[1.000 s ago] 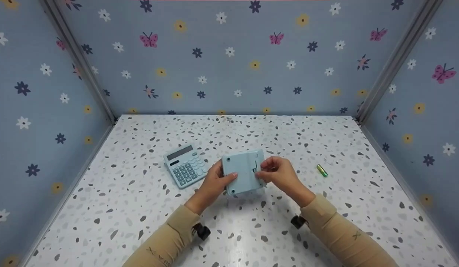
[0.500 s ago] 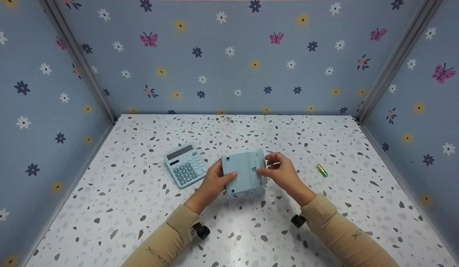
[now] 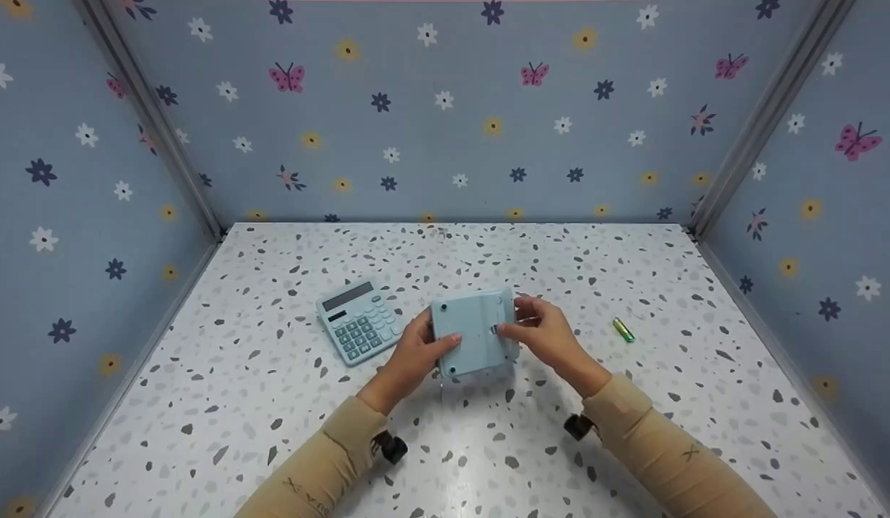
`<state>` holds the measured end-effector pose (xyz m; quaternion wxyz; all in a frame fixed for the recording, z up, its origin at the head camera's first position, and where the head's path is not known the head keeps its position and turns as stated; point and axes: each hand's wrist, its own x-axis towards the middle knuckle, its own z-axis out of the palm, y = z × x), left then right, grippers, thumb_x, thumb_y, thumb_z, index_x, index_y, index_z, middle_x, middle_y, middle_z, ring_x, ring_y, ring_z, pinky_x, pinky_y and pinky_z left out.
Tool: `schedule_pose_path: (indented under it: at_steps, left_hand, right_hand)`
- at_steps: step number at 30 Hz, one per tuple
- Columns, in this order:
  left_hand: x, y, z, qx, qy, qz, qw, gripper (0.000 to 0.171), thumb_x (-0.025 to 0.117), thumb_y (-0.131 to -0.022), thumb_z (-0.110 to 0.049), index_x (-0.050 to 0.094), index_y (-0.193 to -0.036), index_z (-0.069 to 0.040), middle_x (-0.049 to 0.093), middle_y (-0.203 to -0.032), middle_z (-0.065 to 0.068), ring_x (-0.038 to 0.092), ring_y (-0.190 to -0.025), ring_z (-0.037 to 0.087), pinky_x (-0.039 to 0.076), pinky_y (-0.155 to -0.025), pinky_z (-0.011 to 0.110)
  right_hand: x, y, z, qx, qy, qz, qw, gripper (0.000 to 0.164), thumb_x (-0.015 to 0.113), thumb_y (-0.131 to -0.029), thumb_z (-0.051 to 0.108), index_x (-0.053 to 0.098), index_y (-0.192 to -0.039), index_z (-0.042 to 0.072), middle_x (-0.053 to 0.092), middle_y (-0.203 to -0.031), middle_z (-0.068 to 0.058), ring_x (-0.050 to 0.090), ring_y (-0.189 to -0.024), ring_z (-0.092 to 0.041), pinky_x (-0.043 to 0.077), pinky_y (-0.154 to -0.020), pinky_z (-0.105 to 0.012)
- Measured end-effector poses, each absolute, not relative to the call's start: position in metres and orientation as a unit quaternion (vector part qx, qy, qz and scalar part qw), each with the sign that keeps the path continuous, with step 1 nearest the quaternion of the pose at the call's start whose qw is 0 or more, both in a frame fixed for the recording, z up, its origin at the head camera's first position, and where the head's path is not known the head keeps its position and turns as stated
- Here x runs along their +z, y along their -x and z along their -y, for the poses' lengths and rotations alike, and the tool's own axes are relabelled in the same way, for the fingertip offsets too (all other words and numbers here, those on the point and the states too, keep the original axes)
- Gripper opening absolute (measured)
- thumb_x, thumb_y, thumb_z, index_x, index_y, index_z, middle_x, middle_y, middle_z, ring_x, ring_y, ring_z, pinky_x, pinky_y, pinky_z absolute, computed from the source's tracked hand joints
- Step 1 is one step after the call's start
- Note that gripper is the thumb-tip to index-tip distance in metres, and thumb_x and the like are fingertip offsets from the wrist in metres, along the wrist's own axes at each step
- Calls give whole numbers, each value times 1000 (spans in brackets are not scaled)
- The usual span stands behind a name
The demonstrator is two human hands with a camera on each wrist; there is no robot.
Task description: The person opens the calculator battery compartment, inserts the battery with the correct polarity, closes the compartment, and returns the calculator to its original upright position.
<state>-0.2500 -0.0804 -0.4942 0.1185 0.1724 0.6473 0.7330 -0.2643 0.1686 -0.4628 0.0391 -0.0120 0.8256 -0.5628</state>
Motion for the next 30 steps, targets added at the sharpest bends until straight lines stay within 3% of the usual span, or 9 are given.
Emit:
schedule_pose_path:
  at_steps: [11,21,30]
  left_hand:
    - [-496,250,80,723,-179,-659,103,59,64,-108,-14,41,-163,-8,60,-154,20,64,-137,33,59,-110,47]
    - [-496,251,80,730,-177,-653,100,57,65,-107,-12,43,-160,-5,62,-148,23,68,-130,31,61,-106,47]
    - [-491,247,79,692,-162,-698,82,59,70,-105,-16,48,-159,-7,64,-147,20,65,-134,35,58,-109,56]
  right_hand:
    - [-460,266,-167,-560,7,-828,41,61,83,-94,13,60,-149,-1,67,-134,-21,67,-121,-33,59,-106,-48]
    - [-462,262,-169,-567,8,-823,36,61,85,-92,19,63,-147,1,67,-133,-20,68,-119,-32,61,-103,-45]
    - [-464,263,-175,-579,30,-814,40,64,86,-91,17,61,-148,3,67,-138,-19,66,-126,-34,58,-108,-48]
